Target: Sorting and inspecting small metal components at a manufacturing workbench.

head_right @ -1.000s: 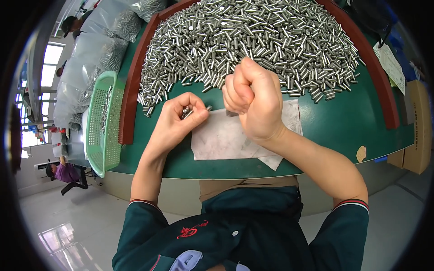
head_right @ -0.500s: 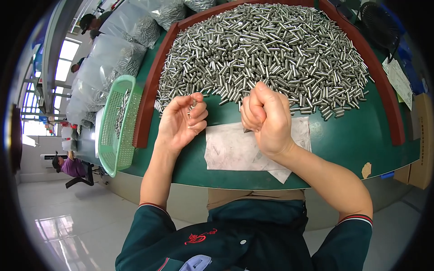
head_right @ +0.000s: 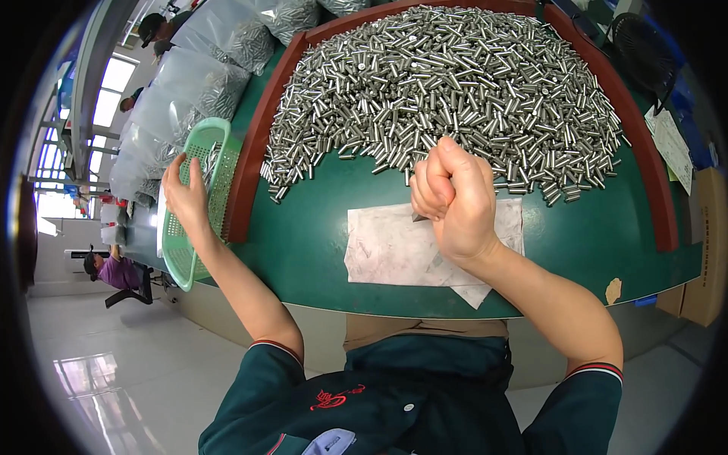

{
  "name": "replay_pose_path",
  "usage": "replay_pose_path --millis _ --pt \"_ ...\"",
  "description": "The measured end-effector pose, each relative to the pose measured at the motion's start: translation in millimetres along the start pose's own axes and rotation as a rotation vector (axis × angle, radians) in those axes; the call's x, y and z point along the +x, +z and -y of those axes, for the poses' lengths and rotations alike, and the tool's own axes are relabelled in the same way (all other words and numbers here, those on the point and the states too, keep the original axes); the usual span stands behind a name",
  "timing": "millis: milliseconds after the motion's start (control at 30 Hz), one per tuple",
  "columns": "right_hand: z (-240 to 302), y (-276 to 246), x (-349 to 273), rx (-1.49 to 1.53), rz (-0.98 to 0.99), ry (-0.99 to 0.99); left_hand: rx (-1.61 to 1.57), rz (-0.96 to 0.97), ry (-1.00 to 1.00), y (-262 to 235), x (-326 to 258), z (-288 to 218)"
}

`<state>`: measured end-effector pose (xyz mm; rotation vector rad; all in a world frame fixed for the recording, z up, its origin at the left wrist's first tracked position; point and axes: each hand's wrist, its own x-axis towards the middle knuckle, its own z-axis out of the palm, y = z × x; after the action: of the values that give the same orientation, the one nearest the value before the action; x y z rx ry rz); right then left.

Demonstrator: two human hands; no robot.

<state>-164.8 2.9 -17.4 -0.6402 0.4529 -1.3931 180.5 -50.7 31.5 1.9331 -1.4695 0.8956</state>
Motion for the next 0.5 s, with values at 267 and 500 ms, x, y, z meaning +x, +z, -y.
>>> replay_pose_path --millis 267,500 --pt "2.6 -4.7 -0.5 -0.007 -0.021 0.012 -0.831 0.587 0.326 -6.5 -57.3 -141.7" --pt "0.9 -3.1 1.1 -0.019 -0.021 0.006 -0.671 0.587 0.508 3.5 -72.1 -148.2"
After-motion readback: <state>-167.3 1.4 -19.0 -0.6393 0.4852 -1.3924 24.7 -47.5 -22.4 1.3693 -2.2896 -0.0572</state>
